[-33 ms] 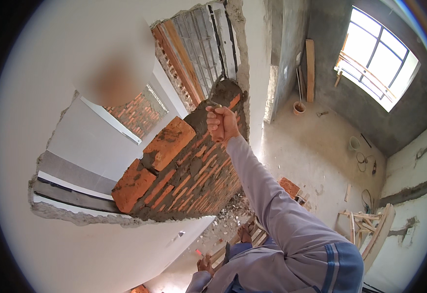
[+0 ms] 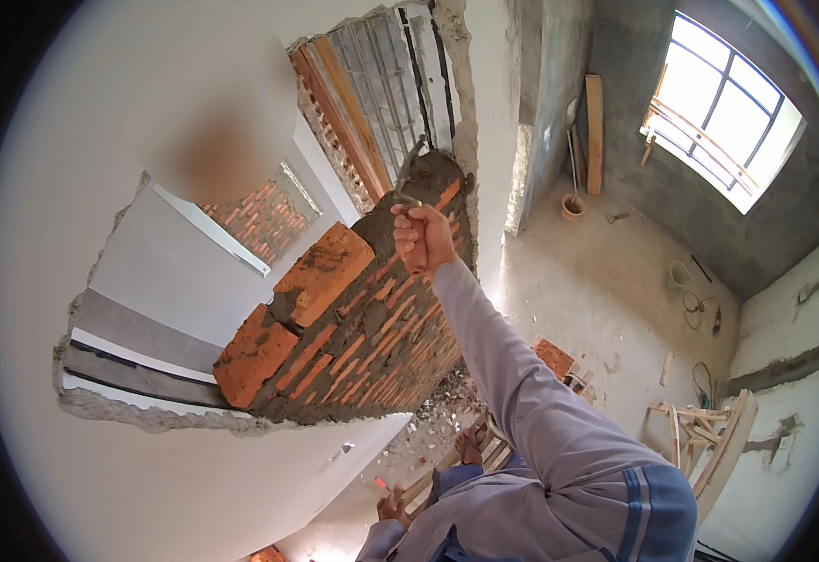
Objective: The person is building a brick wall using a trowel to apply mortar and place red bricks. They work from a wooden scaffold, repeatedly scooping mortar from a bucket and applying it to the wall and bricks. The person taps the bricks into place and scrapes away excess mortar.
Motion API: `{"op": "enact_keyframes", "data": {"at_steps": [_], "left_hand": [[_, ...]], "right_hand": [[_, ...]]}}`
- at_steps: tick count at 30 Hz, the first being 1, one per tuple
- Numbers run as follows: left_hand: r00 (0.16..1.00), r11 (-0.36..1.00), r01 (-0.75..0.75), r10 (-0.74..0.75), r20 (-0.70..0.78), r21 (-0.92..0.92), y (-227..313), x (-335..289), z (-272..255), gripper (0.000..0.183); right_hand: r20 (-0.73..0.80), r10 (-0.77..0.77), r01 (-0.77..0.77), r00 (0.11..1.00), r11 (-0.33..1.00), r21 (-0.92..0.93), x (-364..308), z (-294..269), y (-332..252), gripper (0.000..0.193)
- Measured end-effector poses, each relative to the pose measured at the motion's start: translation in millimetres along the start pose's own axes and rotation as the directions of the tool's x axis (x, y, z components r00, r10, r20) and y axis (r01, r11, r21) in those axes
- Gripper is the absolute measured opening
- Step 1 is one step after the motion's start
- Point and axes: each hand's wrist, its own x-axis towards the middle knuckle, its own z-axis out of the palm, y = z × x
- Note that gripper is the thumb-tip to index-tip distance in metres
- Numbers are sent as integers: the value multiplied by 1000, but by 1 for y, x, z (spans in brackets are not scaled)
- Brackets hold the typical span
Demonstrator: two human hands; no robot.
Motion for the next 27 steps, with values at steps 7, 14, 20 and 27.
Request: {"op": "enact_keyframes", "data": {"at_steps": [7, 14, 20, 27], "left_hand": [[964, 957, 265, -260, 52, -116, 8, 37, -19, 46], [967, 944, 225, -246, -61, -243, -29, 85, 25, 42], [933, 909, 266, -327, -153, -321, -19, 77, 41, 38], [228, 990, 108, -116, -967, -93, 143, 107, -258, 61]], "right_hand": [[-23, 33, -37, 999, 986, -165, -30, 5, 11, 22], [-199, -115, -109, 973, 530, -841, -56, 36, -17, 19], [212, -286, -243, 934, -947, -211, -48, 75, -82, 24], [256, -346, -337, 903, -938, -79, -60, 32, -91, 37]]}}
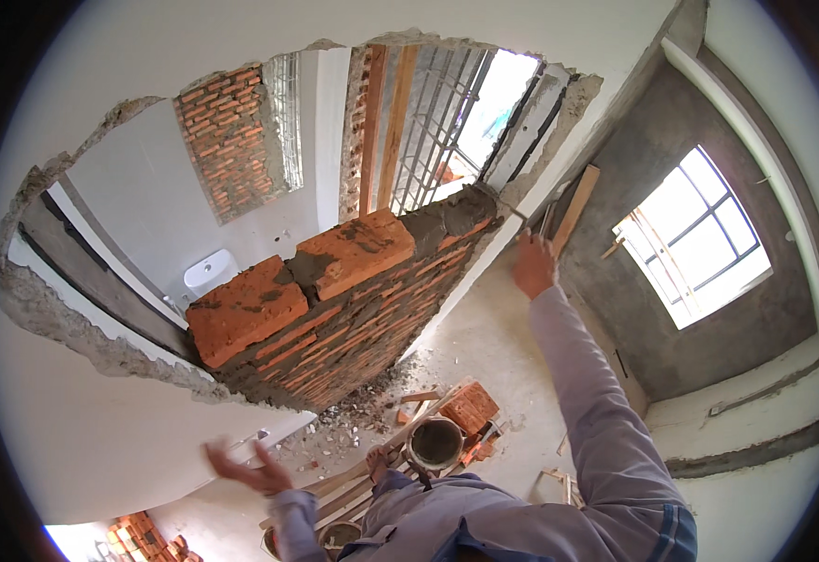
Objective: The person is building a brick wall using a trowel to apply mortar and place red bricks. They work from a wooden scaffold, repeatedly scooping mortar from a bucket and applying it to the wall and bricks. The person taps the bricks into place and scrapes away excess mortar.
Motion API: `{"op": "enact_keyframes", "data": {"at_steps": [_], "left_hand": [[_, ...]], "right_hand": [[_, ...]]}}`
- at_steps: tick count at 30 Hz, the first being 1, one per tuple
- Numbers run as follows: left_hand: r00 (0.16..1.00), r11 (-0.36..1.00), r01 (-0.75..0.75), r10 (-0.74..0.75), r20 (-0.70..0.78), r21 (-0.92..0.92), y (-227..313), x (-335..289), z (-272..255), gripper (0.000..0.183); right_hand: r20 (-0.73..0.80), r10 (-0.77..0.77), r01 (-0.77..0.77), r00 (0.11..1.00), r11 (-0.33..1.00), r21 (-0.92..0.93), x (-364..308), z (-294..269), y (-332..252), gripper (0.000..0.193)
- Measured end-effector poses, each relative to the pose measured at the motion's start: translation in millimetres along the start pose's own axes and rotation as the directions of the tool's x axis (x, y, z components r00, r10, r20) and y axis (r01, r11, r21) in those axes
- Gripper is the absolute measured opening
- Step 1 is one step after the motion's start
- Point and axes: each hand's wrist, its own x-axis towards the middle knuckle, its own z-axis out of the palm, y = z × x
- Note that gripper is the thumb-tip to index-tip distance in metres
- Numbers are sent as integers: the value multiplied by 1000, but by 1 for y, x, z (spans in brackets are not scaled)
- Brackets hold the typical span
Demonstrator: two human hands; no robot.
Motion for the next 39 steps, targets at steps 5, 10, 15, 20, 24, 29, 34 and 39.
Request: {"op": "enact_keyframes", "data": {"at_steps": [5, 10, 15, 20, 24, 29, 34, 39], "left_hand": [[741, 898, -439, 370, -560, 13, 13, 191, -54, 69], [659, 846, -516, 493, -568, 135, 5, 261, -58, 85], [726, 898, -371, 439, -530, 237, 6, 264, -39, 109], [713, 895, -390, 442, -544, 217, 1, 264, -41, 112], [710, 898, -387, 436, -554, 210, -2, 263, -39, 107], [711, 891, -348, 453, -538, 291, 4, 260, -36, 101], [691, 865, -365, 499, -523, 344, -1, 261, -43, 101], [709, 879, -334, 472, -524, 340, 1, 259, -39, 100]], "right_hand": [[11, -83, 81, 996, 989, 125, -26, -2, -26, 48], [-56, -15, 27, 998, 973, 228, -22, -2, -35, 49], [-134, 1, 26, 991, 980, 197, -45, 39, -40, 56], [113, -1, -34, 994, 952, 304, -73, 18, -101, 61], [-8, -38, 38, 999, 963, 268, -64, 17, -82, 60], [36, 135, -140, 990, 975, 172, -48, 9, -63, 56], [140, 40, -64, 989, 983, 172, -56, -11, -79, 52], [-12, 119, -117, 993, 988, 98, -7, 0, -43, 53]]}}
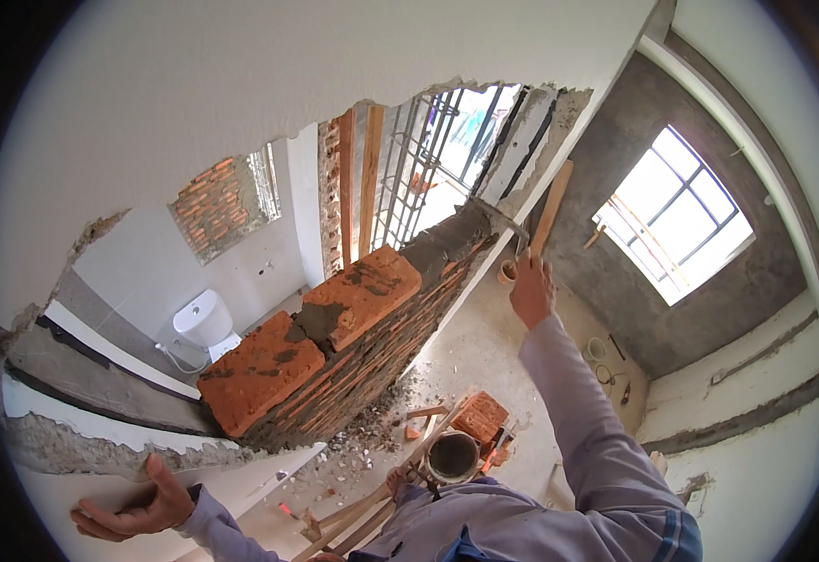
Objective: The person is building a brick wall using a trowel to apply mortar and place red bricks. They work from a wooden scaffold, repeatedly scooping mortar from a bucket and applying it to the wall and bricks. The person taps the bricks into place and scrapes away excess mortar.
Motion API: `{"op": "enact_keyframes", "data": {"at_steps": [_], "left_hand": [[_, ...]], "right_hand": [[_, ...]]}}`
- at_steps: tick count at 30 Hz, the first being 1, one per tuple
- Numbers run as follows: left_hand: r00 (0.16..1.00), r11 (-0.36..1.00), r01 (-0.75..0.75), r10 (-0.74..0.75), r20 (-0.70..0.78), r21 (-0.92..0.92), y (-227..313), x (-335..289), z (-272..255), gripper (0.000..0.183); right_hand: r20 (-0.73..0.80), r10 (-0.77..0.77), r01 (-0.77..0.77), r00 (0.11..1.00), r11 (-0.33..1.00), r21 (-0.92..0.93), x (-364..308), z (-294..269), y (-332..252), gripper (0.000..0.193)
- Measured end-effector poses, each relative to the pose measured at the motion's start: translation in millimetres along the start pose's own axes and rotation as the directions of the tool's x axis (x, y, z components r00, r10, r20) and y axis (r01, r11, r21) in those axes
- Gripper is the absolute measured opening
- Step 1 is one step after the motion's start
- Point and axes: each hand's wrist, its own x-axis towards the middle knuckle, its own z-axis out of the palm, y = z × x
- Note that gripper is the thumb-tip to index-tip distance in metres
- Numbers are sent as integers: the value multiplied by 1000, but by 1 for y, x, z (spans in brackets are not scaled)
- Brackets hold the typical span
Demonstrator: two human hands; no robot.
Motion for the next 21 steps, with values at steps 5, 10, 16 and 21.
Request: {"op": "enact_keyframes", "data": {"at_steps": [5, 10, 16, 21], "left_hand": [[1000, 998, 22, -22, 7, -55, 0, -2, 2, 100], [1000, 999, -10, 10, 11, -40, -4, 2, -2, 99], [1000, 999, 21, -22, -19, -46, -2, -2, 1, 99], [999, 999, 7, -8, -37, -44, -3, -1, 3, 100]], "right_hand": [[96, -37, 43, 995, 997, -60, 3, 14, 1, 57], [81, -115, 109, 990, 991, 75, -31, -2, -35, 55], [71, -118, 109, 991, 987, 115, -54, -2, -45, 54], [49, -177, 163, 983, 964, 208, -78, -12, -50, 51]]}}
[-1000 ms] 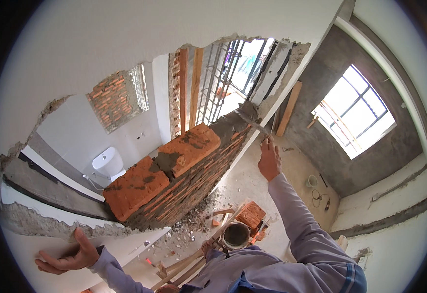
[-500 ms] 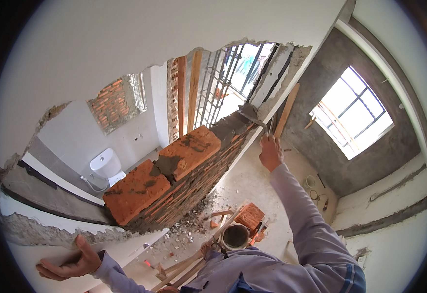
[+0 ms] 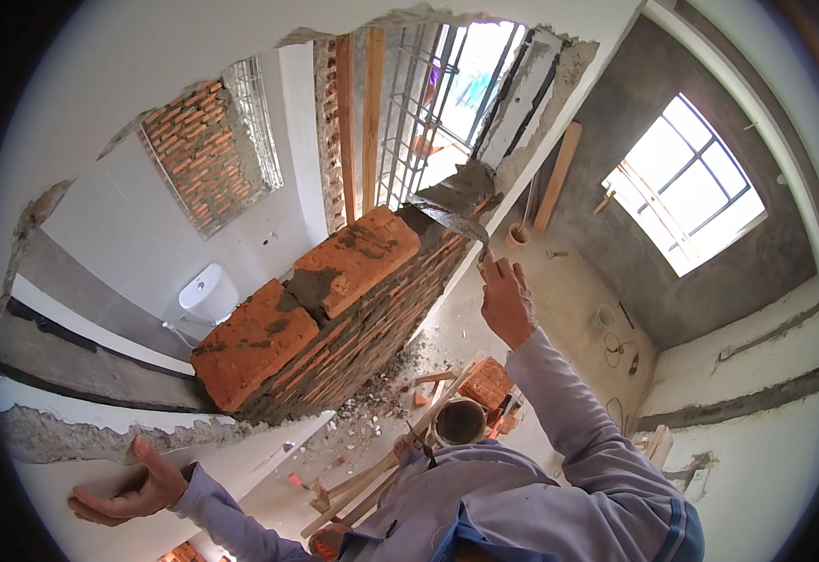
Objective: The person is building a brick wall using a trowel to apply mortar and place red bricks. They work from a wooden scaffold, repeatedly scooping mortar from a bucket and applying it to the wall and bricks. The person taps the bricks into place and scrapes away excess mortar.
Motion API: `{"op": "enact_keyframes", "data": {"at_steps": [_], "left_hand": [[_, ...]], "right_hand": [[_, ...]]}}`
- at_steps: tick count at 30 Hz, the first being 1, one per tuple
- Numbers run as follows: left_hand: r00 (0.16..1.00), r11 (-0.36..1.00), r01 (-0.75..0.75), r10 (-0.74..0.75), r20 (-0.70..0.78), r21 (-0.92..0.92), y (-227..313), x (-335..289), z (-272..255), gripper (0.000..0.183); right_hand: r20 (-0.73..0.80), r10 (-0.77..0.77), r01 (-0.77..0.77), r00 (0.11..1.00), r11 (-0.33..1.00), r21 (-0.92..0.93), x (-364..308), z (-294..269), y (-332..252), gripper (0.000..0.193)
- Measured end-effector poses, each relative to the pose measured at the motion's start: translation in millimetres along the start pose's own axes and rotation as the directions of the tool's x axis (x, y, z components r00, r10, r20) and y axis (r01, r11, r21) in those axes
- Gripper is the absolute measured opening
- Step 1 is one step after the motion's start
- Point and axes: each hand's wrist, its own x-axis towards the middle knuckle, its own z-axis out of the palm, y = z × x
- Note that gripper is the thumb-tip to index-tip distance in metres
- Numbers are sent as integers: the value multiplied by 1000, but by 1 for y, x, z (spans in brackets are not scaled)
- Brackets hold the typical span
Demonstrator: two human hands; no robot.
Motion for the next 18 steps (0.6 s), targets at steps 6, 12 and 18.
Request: {"op": "enact_keyframes", "data": {"at_steps": [6, 12, 18], "left_hand": [[1000, 997, -24, 23, 14, 67, 6, 3, -3, 99], [999, 999, -25, 23, 49, 43, 12, 4, 1, 98], [991, 990, -115, 109, 74, 81, 11, 9, 2, 90]], "right_hand": [[64, 85, -105, 994, 883, 457, -13, -5, 42, 33], [69, 34, -69, 997, 782, 619, -16, 86, 98, 27], [-136, 115, -25, 984, 844, 535, 17, 163, 147, 23]]}}
